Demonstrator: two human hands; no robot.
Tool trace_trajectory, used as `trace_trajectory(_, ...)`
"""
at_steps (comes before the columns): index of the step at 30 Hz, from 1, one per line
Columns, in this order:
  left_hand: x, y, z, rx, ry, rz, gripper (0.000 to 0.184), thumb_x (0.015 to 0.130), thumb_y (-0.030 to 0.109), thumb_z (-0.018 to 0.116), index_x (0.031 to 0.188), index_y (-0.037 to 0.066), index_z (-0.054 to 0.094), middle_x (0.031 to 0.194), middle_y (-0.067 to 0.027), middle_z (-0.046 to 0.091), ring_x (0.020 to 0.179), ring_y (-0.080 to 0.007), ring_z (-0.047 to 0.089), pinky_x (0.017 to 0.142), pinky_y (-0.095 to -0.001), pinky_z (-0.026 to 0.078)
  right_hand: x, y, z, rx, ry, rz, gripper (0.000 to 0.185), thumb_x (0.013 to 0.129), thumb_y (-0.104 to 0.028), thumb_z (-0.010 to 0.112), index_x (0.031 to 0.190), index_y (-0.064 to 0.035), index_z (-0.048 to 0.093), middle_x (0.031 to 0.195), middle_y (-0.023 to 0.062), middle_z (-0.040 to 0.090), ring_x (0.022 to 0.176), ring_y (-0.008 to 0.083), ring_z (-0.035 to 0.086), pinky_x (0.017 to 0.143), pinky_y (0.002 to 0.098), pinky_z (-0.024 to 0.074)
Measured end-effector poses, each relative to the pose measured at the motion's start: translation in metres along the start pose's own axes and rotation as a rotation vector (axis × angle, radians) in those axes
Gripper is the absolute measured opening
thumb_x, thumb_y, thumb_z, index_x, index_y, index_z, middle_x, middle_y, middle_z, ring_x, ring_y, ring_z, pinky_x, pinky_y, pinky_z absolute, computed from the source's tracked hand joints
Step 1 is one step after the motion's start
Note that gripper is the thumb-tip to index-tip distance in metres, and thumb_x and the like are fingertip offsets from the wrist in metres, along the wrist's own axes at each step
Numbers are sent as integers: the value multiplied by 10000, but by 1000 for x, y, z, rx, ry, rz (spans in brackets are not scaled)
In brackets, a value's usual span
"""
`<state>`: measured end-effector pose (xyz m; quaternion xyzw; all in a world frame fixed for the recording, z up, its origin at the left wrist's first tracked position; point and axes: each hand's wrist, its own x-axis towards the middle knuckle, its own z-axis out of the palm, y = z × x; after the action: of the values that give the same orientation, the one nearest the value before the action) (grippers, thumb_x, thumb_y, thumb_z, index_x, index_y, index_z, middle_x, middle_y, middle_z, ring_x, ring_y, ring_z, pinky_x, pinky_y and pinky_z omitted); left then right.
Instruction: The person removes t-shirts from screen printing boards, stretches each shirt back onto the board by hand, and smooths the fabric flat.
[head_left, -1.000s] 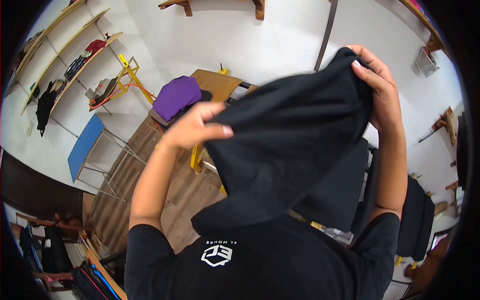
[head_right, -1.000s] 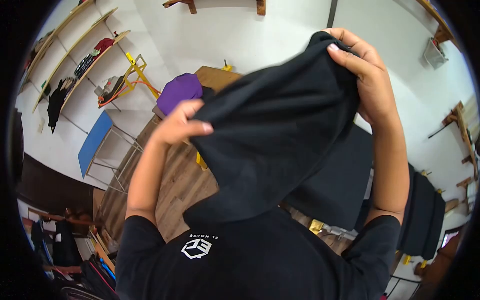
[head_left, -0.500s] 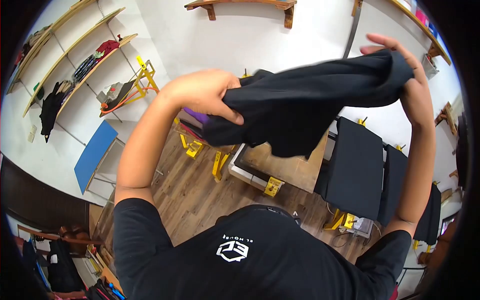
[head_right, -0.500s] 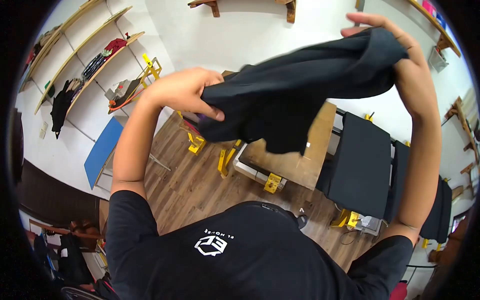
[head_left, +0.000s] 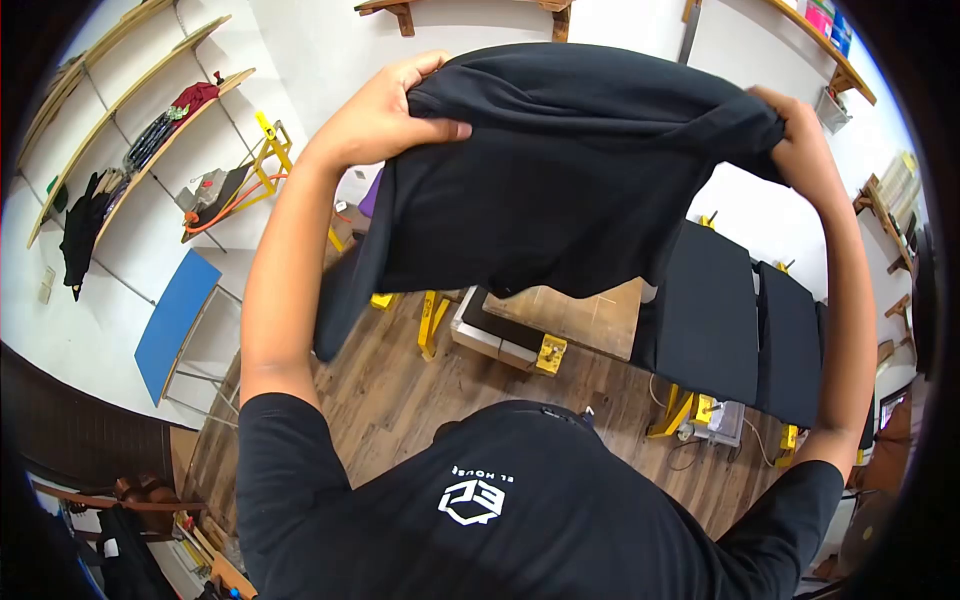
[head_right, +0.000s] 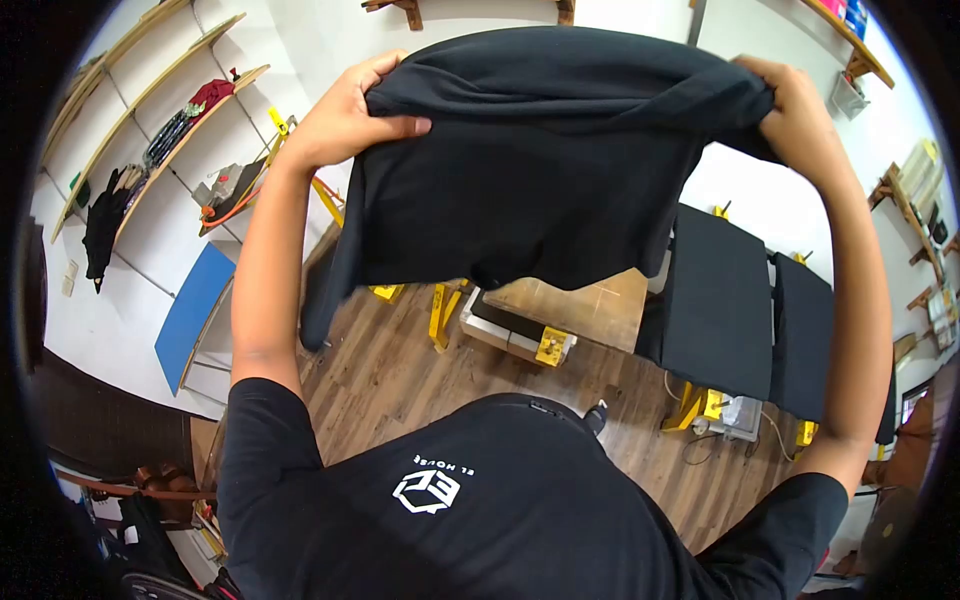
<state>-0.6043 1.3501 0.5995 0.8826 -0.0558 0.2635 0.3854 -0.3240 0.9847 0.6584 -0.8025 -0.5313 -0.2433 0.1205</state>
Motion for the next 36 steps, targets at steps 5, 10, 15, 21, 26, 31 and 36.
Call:
trace_trajectory(5,25,-23,-18,384,58,125,366,878,126,797,1223,66,688,1128,-75,726,1090,-195,665,997,-331,489,-8,9,-19,546,94,118,370,1011,-157,604,1344,0,643,1200,87,712,1168,188,653,1100,308,456)
trace_trajectory(10,17,-19,46,1034,626,119,839,685,411,939,1371,128,549,1246,-129,546,1233,-360,491,1035,-584,329,-10,-50,-31,1247,152,440,362,1048,-225,577,1325,2,626,1224,103,718,1124,188,700,1028,328,549)
trace_trajectory(15,-58,-12,173,258,463,127,423,979,449,702,868,70,551,875,-106,536,804,-311,503,760,-448,389,-18,-98,-21,1824,227,311,275,1067,-148,482,1200,21,653,1167,118,731,1040,205,723,958,339,597)
trace_trajectory(21,-111,11,234,-637,344,8,493,1098,355,532,1351,-68,556,1194,-177,630,1132,-302,611,1013,-355,470,-33,-124,-13,1886,334,245,336,1075,-142,442,1291,47,618,1297,167,691,1165,257,699,1043,360,572)
trace_trajectory(26,-64,-101,196,-676,121,-233,287,999,212,702,1217,35,645,1221,-120,669,1115,-193,651,1038,-300,484,-19,-93,18,2015,-365,97,354,1026,-120,530,1338,18,622,1330,153,677,1220,227,668,1084,377,537)
trace_trajectory(31,-88,5,65,274,608,-204,543,766,-13,780,1275,41,597,1189,-130,670,1135,-282,643,987,-387,497,-25,-154,27,1289,-209,536,412,987,-71,617,1387,25,608,1257,99,695,1116,164,672,986,260,521)
trace_trajectory(36,-80,51,30,1012,121,-169,718,755,-59,742,1432,76,543,1353,-178,605,1265,-392,556,1109,-460,420,-23,-167,48,1421,-435,430,465,987,-72,652,1429,38,557,1298,98,672,1137,154,658,1003,264,515)
